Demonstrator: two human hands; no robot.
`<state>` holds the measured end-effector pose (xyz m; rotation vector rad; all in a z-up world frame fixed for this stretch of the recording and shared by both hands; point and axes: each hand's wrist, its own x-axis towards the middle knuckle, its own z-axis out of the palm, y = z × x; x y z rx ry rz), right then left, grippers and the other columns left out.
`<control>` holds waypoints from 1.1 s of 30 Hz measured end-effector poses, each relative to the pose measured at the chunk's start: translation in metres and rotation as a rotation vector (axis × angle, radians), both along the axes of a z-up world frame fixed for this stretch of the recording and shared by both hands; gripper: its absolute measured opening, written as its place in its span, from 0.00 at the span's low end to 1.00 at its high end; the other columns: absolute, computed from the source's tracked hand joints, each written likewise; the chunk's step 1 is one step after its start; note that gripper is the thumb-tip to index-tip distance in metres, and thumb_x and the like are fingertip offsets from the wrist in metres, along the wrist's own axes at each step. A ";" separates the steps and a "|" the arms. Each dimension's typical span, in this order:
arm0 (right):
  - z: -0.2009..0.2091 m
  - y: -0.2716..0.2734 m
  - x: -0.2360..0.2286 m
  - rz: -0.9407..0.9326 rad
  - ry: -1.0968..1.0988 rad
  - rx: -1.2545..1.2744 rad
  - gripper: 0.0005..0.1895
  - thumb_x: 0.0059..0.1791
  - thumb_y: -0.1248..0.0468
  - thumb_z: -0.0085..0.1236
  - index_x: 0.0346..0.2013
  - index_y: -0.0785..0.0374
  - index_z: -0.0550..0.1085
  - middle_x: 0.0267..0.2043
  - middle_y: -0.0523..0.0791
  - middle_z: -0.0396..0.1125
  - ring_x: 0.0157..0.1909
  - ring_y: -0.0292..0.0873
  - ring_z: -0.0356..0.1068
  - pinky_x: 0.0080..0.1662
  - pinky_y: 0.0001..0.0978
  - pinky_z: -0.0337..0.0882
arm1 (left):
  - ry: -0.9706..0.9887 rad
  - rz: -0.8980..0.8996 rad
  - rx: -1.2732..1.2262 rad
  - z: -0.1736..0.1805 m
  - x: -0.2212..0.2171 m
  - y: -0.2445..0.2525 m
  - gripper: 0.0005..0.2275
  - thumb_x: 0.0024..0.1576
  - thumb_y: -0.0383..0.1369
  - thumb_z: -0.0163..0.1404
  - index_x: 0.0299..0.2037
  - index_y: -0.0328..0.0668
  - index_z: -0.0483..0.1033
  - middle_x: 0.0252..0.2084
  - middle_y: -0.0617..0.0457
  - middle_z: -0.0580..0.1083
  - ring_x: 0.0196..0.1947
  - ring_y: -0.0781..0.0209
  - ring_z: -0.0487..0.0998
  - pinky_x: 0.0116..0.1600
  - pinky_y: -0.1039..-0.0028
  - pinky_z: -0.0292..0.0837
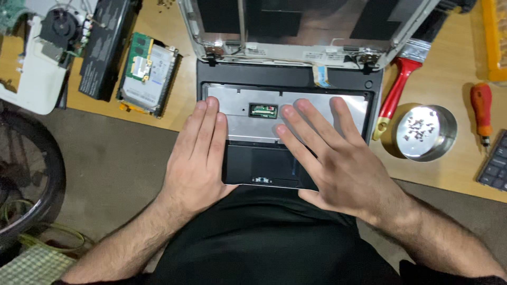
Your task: The person removes the old keyboard from a disassembled laptop and installs a new one. They align the new keyboard, connect the ribbon cable to the motherboard, and secure it with screws using a screwdriver. Finally, they test the keys and place the laptop lid back on.
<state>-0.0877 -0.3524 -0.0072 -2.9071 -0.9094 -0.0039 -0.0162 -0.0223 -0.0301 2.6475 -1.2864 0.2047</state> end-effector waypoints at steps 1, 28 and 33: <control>-0.001 -0.001 -0.001 -0.006 0.002 -0.003 0.90 0.27 0.24 0.88 0.93 0.61 0.60 0.98 0.55 0.49 0.97 0.63 0.49 0.84 0.86 0.58 | 0.002 -0.006 -0.003 -0.002 0.002 0.000 0.55 0.73 0.74 0.52 0.83 0.14 0.67 0.87 0.18 0.65 0.89 0.21 0.67 0.91 0.41 0.66; -0.026 0.025 -0.061 -0.323 -0.269 0.555 0.14 0.60 0.60 0.80 0.51 0.69 0.87 0.57 0.58 0.82 0.59 0.66 0.74 0.65 0.61 0.76 | 0.220 -0.008 -0.851 -0.070 -0.003 0.046 0.58 0.47 0.61 0.88 0.76 0.40 0.61 0.73 0.39 0.69 0.74 0.39 0.77 0.83 0.41 0.81; -0.021 0.034 -0.051 -0.360 -0.229 0.542 0.15 0.60 0.63 0.81 0.54 0.72 0.86 0.64 0.61 0.81 0.66 0.67 0.82 0.74 0.60 0.71 | 0.127 -0.090 -0.763 -0.074 0.004 0.050 0.57 0.59 0.67 0.82 0.82 0.52 0.51 0.80 0.36 0.77 0.76 0.37 0.80 0.80 0.41 0.76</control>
